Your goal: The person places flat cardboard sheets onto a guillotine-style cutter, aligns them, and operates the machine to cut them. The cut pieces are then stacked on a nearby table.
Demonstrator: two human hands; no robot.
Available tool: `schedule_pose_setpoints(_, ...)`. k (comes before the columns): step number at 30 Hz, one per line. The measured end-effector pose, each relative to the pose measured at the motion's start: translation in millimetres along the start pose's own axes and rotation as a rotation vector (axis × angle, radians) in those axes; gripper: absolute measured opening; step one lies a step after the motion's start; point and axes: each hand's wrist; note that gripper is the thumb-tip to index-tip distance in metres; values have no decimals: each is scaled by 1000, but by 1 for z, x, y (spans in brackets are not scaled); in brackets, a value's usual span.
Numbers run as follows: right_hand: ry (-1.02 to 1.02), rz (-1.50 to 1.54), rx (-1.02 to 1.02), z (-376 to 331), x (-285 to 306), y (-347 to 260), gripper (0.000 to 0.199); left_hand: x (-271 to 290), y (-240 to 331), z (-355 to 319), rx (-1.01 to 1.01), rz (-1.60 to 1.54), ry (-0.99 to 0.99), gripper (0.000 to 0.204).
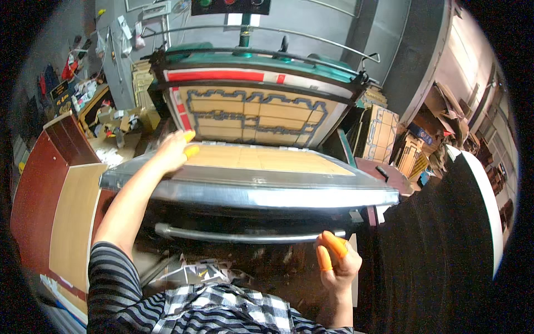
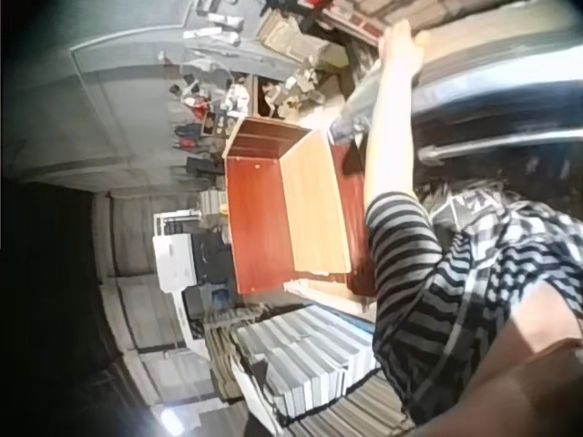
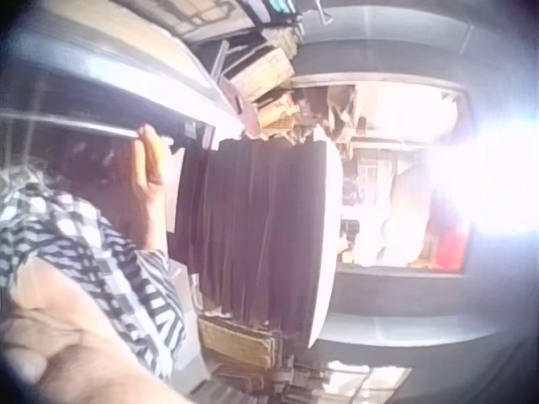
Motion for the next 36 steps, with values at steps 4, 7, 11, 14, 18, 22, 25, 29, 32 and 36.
schedule_pose_setpoints(4, -160, -188, -97, 22, -34, 27, 30, -86, -66, -57, 182, 176, -338, 78)
schedule_pose_setpoints(7, -335, -476, -240, 23, -67, 108, 46, -122, -84, -108, 224, 231, -450, 82)
schedule_pose_setpoints(11, -744, -767, -414, -6, -87, 171, 70, -121, -69, -163, 44, 274, -482, 96)
schedule_pose_setpoints(14, -897, -612, -434, -27, -60, 136, 79, -84, -48, -218, 16, 115, -495, 102)
schedule_pose_setpoints(18, -915, -703, -111, -44, -11, 21, 69, -38, -46, -278, -122, 176, -328, 73)
schedule_pose_setpoints(22, -684, -921, 55, -80, -19, -9, 33, -18, -62, -311, -257, 153, 43, 39)
schedule_pose_setpoints(25, -589, -885, 78, -84, -37, -25, 29, 22, -78, -304, -301, 155, 62, 29)
schedule_pose_setpoints(29, -611, -744, 88, -54, -90, -74, 30, 105, -131, -303, -281, 281, 122, 12)
schedule_pose_setpoints(32, -663, -695, 189, -18, -158, -115, 48, 222, -126, -375, 108, 431, -93, 20)
schedule_pose_setpoints(36, -638, -420, 397, 27, -292, -191, 63, 285, -153, -538, 363, 549, 168, 42)
Point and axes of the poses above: each hand's wrist, its own z-axis towards the middle knuckle, its own x-axis out of the back of the hand, y = z × x, and after that the axes turned 7 degrees about -y, right-handed
